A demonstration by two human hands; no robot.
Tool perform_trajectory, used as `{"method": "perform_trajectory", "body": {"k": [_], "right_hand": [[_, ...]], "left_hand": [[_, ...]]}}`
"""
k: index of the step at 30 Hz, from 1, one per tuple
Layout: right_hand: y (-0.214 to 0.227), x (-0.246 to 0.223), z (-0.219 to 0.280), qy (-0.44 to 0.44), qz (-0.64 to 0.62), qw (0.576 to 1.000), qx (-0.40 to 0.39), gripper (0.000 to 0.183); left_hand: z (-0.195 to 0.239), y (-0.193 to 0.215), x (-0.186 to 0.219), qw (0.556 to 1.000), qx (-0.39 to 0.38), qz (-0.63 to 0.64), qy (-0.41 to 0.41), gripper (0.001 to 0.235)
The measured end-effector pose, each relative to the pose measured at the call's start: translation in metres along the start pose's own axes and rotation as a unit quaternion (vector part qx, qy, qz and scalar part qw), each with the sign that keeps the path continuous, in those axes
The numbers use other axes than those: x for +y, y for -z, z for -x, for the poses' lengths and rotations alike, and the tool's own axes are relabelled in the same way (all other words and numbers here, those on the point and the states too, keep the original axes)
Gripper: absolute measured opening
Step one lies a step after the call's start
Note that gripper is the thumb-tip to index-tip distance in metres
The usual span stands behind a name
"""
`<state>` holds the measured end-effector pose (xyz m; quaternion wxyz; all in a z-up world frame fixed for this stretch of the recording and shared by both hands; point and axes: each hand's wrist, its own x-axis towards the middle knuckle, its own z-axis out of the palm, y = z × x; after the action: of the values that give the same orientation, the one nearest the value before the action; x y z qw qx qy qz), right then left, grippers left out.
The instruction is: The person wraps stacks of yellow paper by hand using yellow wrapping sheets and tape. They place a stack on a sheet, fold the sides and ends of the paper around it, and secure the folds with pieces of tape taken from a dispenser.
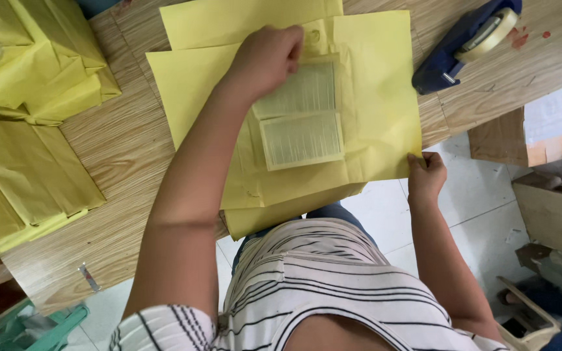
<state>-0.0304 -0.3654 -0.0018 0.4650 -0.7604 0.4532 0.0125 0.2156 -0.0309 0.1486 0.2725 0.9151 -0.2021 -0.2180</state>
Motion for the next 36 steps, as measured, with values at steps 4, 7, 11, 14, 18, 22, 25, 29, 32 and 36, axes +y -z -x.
{"method": "perform_trajectory", "body": {"k": [4, 7, 11, 14, 18, 22, 25, 29, 32, 36], "right_hand": [[0.000, -0.014, 0.008, -0.022, -0.012, 1.000, 0.000, 0.009], [0.001, -0.015, 0.009, -0.030, -0.031, 0.999, 0.000, 0.006], [0.002, -0.013, 0.008, -0.033, -0.042, 0.999, 0.008, 0.006], [0.002, -0.004, 0.003, -0.005, -0.032, 0.999, 0.027, 0.017], [0.000, -0.012, 0.009, 0.017, -0.052, 0.998, 0.033, 0.019], [-0.010, -0.029, 0.033, 0.104, -0.075, 0.991, 0.032, 0.021], [-0.016, -0.043, 0.060, 0.217, -0.050, 0.974, 0.028, 0.023], [-0.024, -0.075, 0.107, 0.443, -0.016, 0.896, 0.012, 0.022], [-0.030, -0.088, 0.133, 0.531, 0.007, 0.847, -0.014, 0.020], [-0.055, -0.084, 0.141, 0.609, 0.031, 0.790, -0.062, 0.016]], "left_hand": [[-0.044, -0.033, -0.029, 0.999, 0.002, -0.031, -0.014, 0.021], [-0.050, -0.051, -0.037, 0.999, 0.007, -0.045, -0.018, 0.026], [-0.045, -0.061, -0.042, 0.995, 0.021, -0.097, -0.025, 0.030], [-0.043, -0.068, -0.045, 0.988, 0.049, -0.142, -0.037, 0.032], [-0.025, -0.072, -0.024, 0.991, -0.009, -0.128, 0.026, 0.039], [-0.020, -0.097, -0.035, 0.989, 0.011, -0.144, 0.027, 0.069], [0.007, -0.094, -0.007, 0.978, 0.055, -0.202, 0.027, 0.074], [0.045, -0.113, 0.023, 0.954, 0.023, -0.298, 0.004, 0.081], [0.046, -0.135, 0.011, 0.967, 0.010, -0.255, -0.008, 0.073], [0.047, -0.148, -0.021, 0.968, 0.087, -0.226, -0.065, 0.072]]}}
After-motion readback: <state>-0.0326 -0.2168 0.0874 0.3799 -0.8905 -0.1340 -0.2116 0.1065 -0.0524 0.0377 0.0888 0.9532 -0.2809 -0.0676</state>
